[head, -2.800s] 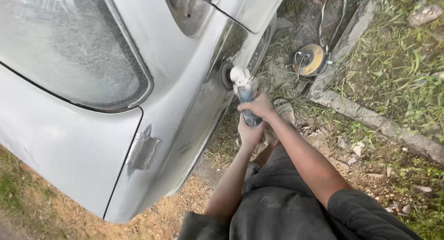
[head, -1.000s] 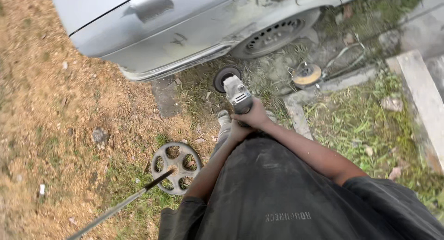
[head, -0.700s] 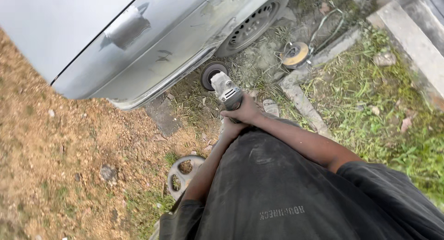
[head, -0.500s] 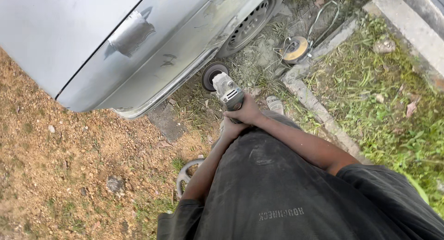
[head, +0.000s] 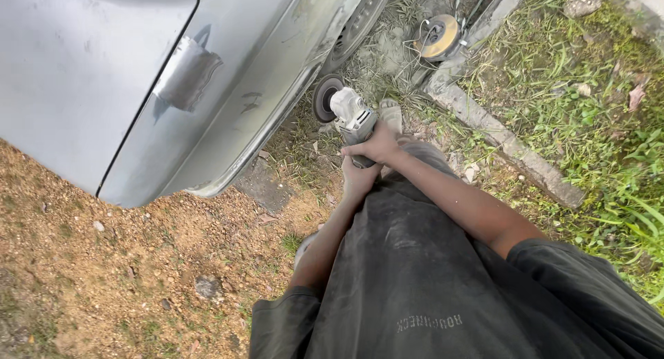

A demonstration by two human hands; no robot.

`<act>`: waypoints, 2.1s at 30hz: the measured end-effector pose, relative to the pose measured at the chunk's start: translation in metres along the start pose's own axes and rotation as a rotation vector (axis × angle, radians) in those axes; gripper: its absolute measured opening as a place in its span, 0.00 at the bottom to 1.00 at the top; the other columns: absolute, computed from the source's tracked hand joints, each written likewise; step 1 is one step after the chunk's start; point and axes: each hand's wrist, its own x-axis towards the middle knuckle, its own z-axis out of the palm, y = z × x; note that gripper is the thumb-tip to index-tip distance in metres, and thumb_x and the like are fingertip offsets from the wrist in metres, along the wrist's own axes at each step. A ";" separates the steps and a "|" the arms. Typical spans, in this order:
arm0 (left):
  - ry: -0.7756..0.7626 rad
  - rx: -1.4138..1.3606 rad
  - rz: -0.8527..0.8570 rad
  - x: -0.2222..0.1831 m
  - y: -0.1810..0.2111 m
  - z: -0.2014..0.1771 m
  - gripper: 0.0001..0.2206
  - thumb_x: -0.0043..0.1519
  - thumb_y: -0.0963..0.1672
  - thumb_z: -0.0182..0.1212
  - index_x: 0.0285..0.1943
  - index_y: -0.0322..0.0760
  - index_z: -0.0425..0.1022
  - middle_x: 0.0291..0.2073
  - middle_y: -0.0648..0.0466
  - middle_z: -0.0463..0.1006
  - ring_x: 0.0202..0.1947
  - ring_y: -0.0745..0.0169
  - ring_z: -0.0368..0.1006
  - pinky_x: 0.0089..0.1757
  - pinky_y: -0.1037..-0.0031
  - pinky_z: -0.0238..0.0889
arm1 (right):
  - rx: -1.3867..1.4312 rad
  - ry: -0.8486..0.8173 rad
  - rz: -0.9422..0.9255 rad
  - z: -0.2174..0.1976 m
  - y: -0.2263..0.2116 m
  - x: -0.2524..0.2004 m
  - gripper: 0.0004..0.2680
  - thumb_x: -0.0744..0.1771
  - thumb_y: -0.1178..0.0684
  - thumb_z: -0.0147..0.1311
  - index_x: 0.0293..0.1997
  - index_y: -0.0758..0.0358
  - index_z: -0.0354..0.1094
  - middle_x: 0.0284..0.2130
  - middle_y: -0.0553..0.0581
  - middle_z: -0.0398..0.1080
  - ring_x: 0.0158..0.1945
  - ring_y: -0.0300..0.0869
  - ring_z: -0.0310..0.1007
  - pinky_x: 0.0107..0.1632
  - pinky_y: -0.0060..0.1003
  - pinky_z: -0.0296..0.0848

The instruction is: The person sands a repaired area on the rear quarter panel of a silver car using a handheld power sander, moving the grinding disk across the surface to smooth the patch.

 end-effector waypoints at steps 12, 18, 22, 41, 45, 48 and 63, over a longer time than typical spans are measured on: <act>0.285 0.241 -0.018 0.115 0.039 0.040 0.28 0.39 0.47 0.77 0.51 0.44 0.75 0.44 0.42 0.82 0.53 0.39 0.77 0.46 0.50 0.71 | 0.298 -0.031 0.318 -0.006 0.016 0.161 0.27 0.47 0.57 0.78 0.48 0.66 0.73 0.41 0.60 0.78 0.52 0.52 0.78 0.51 0.47 0.73; 0.312 0.300 -0.096 0.148 0.077 0.056 0.26 0.41 0.45 0.72 0.51 0.42 0.73 0.41 0.42 0.82 0.51 0.37 0.78 0.44 0.49 0.70 | 0.410 -0.083 0.384 -0.017 0.010 0.214 0.25 0.47 0.59 0.78 0.44 0.70 0.72 0.37 0.62 0.76 0.48 0.53 0.77 0.49 0.47 0.72; 0.348 0.316 -0.112 0.170 0.084 0.065 0.28 0.39 0.45 0.73 0.52 0.45 0.74 0.41 0.44 0.82 0.51 0.40 0.78 0.46 0.51 0.71 | 0.381 -0.079 0.376 -0.028 -0.005 0.231 0.27 0.46 0.59 0.77 0.46 0.67 0.71 0.39 0.61 0.77 0.50 0.52 0.78 0.50 0.48 0.72; 0.366 0.355 -0.174 0.169 0.085 0.055 0.27 0.39 0.47 0.76 0.49 0.47 0.74 0.43 0.44 0.83 0.53 0.43 0.78 0.48 0.53 0.72 | 0.351 -0.137 0.351 -0.007 0.035 0.238 0.25 0.45 0.62 0.73 0.44 0.68 0.75 0.36 0.59 0.76 0.45 0.47 0.77 0.47 0.43 0.71; 0.342 0.358 -0.155 0.172 0.091 0.063 0.29 0.39 0.47 0.76 0.52 0.48 0.74 0.44 0.44 0.83 0.53 0.42 0.77 0.49 0.53 0.72 | 0.356 -0.073 0.362 -0.013 0.018 0.239 0.27 0.45 0.62 0.73 0.46 0.71 0.73 0.39 0.63 0.76 0.48 0.51 0.77 0.49 0.46 0.71; 0.327 0.362 -0.124 0.176 0.099 0.066 0.28 0.39 0.47 0.75 0.51 0.49 0.74 0.44 0.45 0.83 0.53 0.42 0.77 0.50 0.53 0.72 | 0.341 -0.063 0.390 -0.022 0.002 0.240 0.26 0.46 0.59 0.74 0.45 0.69 0.73 0.38 0.61 0.77 0.48 0.49 0.78 0.49 0.44 0.71; 0.349 0.366 -0.117 0.180 0.071 0.056 0.28 0.37 0.47 0.76 0.50 0.52 0.75 0.40 0.48 0.83 0.50 0.44 0.79 0.48 0.54 0.73 | 0.379 -0.057 0.367 -0.016 0.022 0.244 0.24 0.45 0.62 0.73 0.41 0.69 0.74 0.34 0.60 0.75 0.43 0.47 0.77 0.46 0.43 0.71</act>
